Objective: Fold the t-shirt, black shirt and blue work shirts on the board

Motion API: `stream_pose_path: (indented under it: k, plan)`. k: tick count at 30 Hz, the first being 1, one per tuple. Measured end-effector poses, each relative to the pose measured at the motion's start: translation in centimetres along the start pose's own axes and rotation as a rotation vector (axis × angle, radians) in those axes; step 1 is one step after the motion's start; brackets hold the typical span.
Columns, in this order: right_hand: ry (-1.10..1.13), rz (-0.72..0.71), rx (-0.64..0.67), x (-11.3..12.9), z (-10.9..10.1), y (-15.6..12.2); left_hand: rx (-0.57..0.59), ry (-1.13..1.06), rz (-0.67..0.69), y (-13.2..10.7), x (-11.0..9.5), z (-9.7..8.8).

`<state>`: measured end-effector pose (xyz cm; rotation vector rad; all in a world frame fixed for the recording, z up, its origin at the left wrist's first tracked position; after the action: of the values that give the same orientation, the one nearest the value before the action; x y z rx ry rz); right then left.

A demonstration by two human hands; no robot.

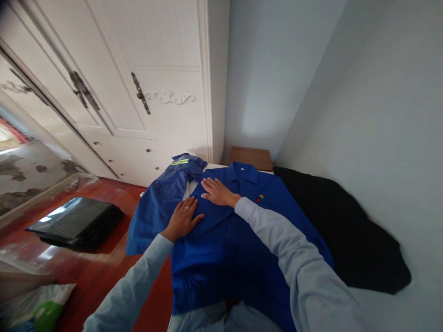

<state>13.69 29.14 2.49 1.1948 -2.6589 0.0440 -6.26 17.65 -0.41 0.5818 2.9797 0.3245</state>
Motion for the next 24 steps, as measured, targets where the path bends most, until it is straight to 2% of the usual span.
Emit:
stream_pose_path:
  k: [3,7,10,13,17,19,24]
  plan:
    - [-0.005,0.045,0.011,-1.6,-0.8,-5.7,0.064,0.003,-0.005,1.3,0.2,-0.7]
    - [-0.054,0.278,0.003,-7.0,-2.6,-12.4,0.012,0.004,0.017,5.1,-0.8,-1.9]
    - [-0.115,0.477,-0.026,-11.5,-3.8,-15.6,0.001,-0.009,0.064,9.1,-2.2,-1.7]
    - [-0.165,0.642,-0.064,-14.7,-4.4,-17.6,0.042,-0.012,0.035,12.8,-3.2,-0.2]
    - [-0.159,0.765,-0.011,-16.1,-3.6,-19.4,0.172,-0.032,-0.049,15.4,-2.8,2.5]
    - [-0.150,0.776,0.033,-16.0,-2.7,-20.0,0.184,-0.039,-0.040,15.8,-2.2,3.5]
    - [-0.160,0.785,0.008,-15.7,-1.2,-20.5,0.186,-0.043,0.004,16.4,-1.1,4.4]
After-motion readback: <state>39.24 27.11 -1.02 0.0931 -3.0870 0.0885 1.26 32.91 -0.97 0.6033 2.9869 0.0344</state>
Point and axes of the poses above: each hand's wrist, its own y-axis towards the middle knuckle, its own z-axis out of the palm, x = y × z, the point moved 1 cm from there along y, towards the middle knuckle
